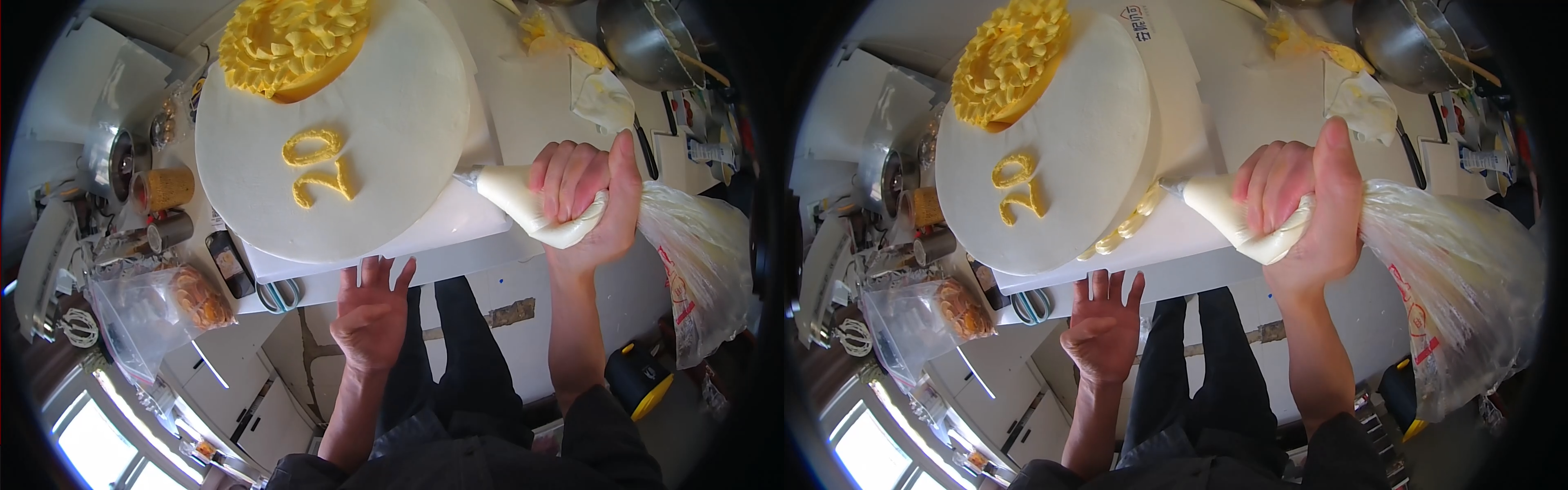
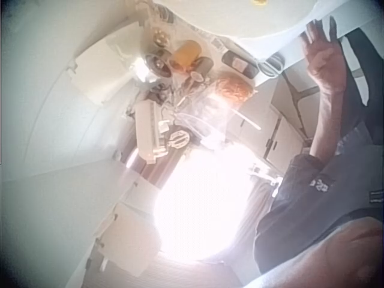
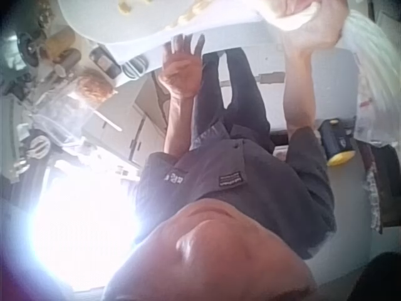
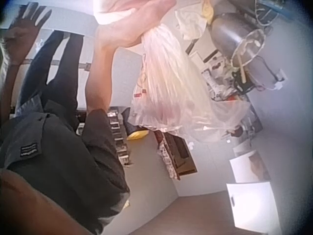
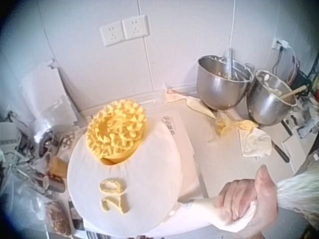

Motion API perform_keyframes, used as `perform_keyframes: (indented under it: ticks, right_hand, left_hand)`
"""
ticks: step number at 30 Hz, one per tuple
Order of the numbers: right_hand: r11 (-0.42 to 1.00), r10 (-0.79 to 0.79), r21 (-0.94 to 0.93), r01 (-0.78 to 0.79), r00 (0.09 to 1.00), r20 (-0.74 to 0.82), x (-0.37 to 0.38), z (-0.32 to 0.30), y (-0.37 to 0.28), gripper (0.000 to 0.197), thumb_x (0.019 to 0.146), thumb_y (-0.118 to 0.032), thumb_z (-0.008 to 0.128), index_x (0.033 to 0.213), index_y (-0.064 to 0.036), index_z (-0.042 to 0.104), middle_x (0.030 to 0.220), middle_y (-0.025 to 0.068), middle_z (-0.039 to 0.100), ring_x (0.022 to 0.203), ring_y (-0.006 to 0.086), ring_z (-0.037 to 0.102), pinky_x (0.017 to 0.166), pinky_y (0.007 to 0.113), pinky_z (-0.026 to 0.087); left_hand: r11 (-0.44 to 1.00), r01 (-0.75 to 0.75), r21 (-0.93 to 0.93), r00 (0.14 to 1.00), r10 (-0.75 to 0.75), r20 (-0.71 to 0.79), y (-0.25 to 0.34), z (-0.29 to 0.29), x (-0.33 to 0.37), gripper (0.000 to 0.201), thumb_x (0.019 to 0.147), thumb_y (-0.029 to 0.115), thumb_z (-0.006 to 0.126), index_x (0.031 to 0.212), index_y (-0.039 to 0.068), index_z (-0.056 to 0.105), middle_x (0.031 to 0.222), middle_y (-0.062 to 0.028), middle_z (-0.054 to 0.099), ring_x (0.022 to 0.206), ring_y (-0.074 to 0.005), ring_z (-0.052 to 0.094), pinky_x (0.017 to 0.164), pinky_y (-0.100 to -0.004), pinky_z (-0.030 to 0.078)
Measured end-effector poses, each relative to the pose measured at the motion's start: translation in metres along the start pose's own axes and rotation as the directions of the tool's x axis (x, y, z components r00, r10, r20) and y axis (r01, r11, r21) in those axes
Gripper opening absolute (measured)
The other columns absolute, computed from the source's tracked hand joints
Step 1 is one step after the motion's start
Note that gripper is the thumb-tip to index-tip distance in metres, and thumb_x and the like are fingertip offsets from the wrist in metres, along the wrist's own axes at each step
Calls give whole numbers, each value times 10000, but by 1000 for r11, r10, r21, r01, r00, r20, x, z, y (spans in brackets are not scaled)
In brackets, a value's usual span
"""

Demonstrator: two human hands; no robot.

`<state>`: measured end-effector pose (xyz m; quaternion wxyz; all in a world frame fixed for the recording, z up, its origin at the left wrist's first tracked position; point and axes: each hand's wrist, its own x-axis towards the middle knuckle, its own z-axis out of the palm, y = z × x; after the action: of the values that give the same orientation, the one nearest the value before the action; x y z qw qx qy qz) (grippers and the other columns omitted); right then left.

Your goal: The recorder uses a piping bag to add decorative borders to a cake.

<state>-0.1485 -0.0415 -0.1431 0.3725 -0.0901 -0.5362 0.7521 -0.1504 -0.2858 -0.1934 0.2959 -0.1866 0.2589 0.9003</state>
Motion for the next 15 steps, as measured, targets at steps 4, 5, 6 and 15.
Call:
perform_keyframes:
  ticks: [4,5,6,15]
  right_hand:
    - [999,20,26,-21,999,34,-2,1,1,560,1092,-260,176,583,-139,375,473,16,369,397,145,339,538,333,415]
    - [999,20,26,-21,999,34,-3,2,0,560,1092,-260,176,583,-139,375,473,16,369,397,145,339,538,333,415]
    - [999,27,36,-28,999,32,-4,2,-1,560,1092,-260,176,583,-138,374,473,16,368,397,145,340,536,333,414]
    - [1000,-6,-2,6,1000,9,1,2,4,551,1086,-278,231,576,-131,380,470,17,374,392,149,357,529,338,419]
  left_hand:
    - [999,-36,24,999,36,-6,2,-2,0,852,594,-73,511,1419,126,443,1319,-59,591,1291,-229,494,1175,-519,281]
    - [999,-42,22,999,42,-15,3,-2,0,850,594,-74,511,1416,128,444,1314,-60,595,1290,-228,494,1174,-517,282]
    - [999,-48,20,999,48,-24,3,-2,0,847,594,-75,512,1413,131,445,1308,-60,598,1289,-227,494,1173,-516,282]
    - [997,11,81,998,-7,-62,6,4,1,871,573,-29,550,1420,132,423,1379,-71,552,1351,-237,433,1196,-500,241]
